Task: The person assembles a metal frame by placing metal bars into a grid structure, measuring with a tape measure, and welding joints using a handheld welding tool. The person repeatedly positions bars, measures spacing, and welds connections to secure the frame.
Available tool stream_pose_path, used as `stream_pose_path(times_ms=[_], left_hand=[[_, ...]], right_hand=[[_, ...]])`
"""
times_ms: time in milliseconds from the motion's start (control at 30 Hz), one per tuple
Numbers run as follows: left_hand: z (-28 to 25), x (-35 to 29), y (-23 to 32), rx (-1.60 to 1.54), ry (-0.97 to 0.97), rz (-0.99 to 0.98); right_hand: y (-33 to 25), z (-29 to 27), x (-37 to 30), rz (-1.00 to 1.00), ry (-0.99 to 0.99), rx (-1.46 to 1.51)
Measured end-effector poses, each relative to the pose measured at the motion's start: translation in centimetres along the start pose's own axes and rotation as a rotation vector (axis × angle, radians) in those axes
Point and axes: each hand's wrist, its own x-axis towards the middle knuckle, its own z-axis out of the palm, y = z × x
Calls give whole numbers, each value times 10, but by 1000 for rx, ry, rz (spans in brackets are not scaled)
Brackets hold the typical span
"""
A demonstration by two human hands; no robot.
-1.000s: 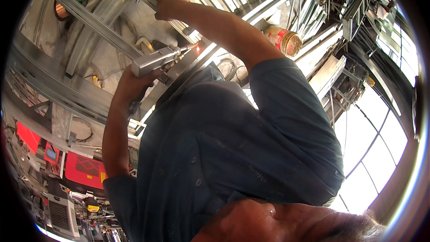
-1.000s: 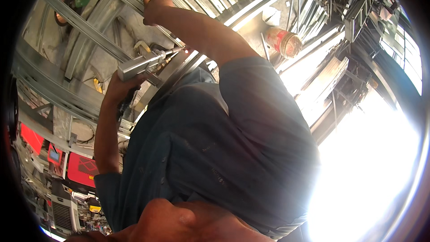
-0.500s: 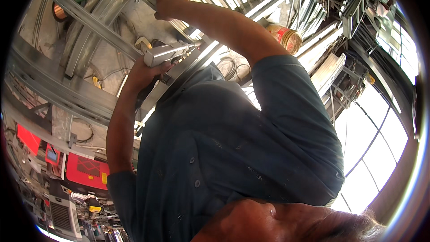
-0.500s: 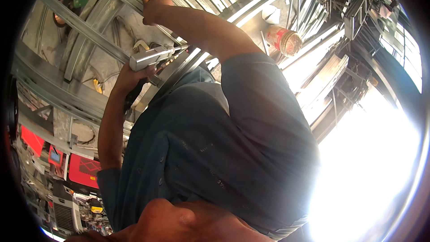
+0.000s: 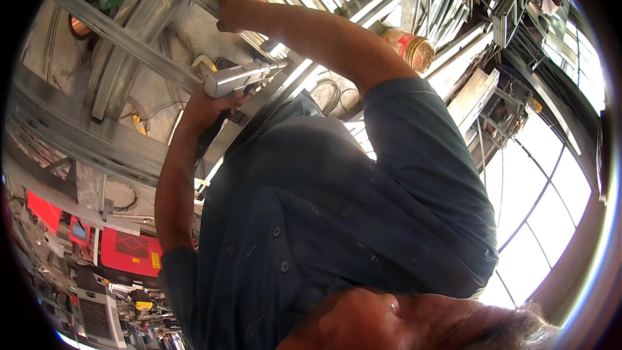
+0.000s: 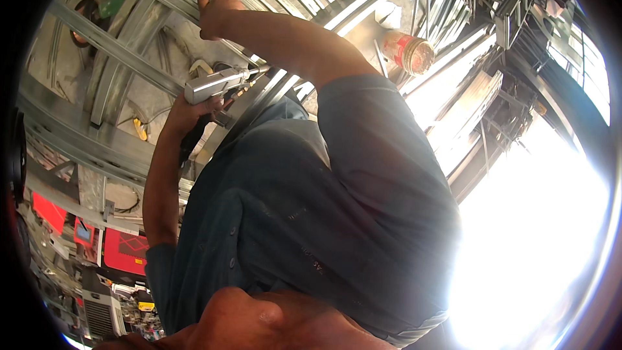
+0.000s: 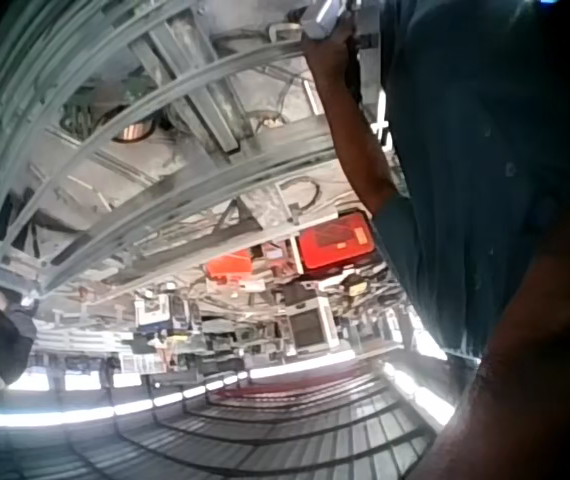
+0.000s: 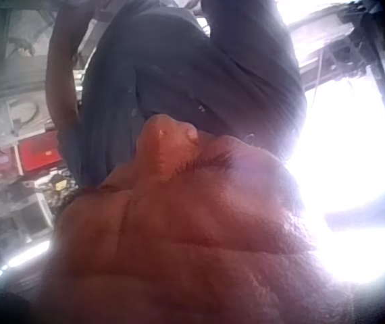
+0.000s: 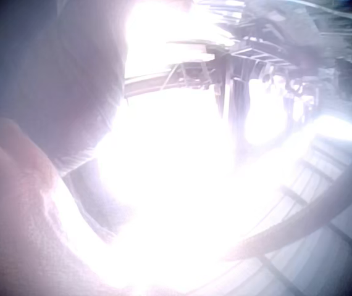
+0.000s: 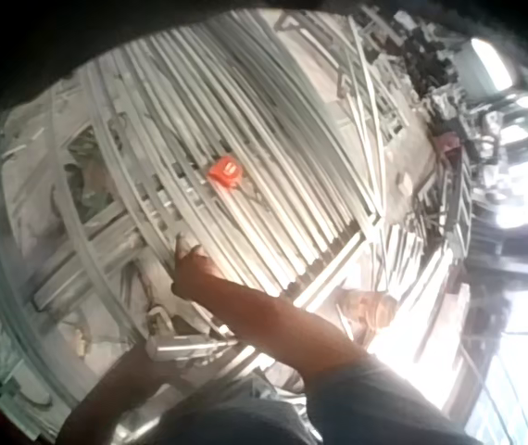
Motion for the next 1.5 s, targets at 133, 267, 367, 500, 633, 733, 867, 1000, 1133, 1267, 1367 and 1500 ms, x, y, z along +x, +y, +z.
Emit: stream_pose_path(times_ms=[133, 267, 367, 500, 633, 733, 867, 1000, 1133, 1267, 1367, 1500], left_hand=[[-3, 3, -5, -4, -17, 10], [-2, 2, -1, -21, -14, 12], [-2, 2, -2, -15, -26, 6], [-1, 2, -4, 0, -12, 34], [-4, 4, -9, 17, -12, 33], [0, 2, -4, -23, -21, 41], [-4, 4, -7, 25, -30, 12], [-2, 1, -3, -7, -29, 20], [-3, 2, -4, -6, -38, 15], [-2, 1, -5, 4, -22, 4], [-2, 0, -2, 13, -16, 7], [-1, 0, -2, -10, -4, -6]], right_hand=[[0, -2, -1, -3, -15, -1], [0, -1, 2, 3, -15, -5], [0, -3, 1, 2, -21, -5], [0, -2, 0, 13, -24, 12], [0, -2, 0, 15, -22, 7], [0, -2, 0, 12, -16, 24], [0, -3, 0, 4, -25, 3], [1, -3, -1, 3, -30, -7], [0, -4, -2, 11, -38, -4], [0, -4, -2, 10, -27, -3], [0, -5, -4, 6, -20, 1], [2, 0, -1, 1, -7, 6]])
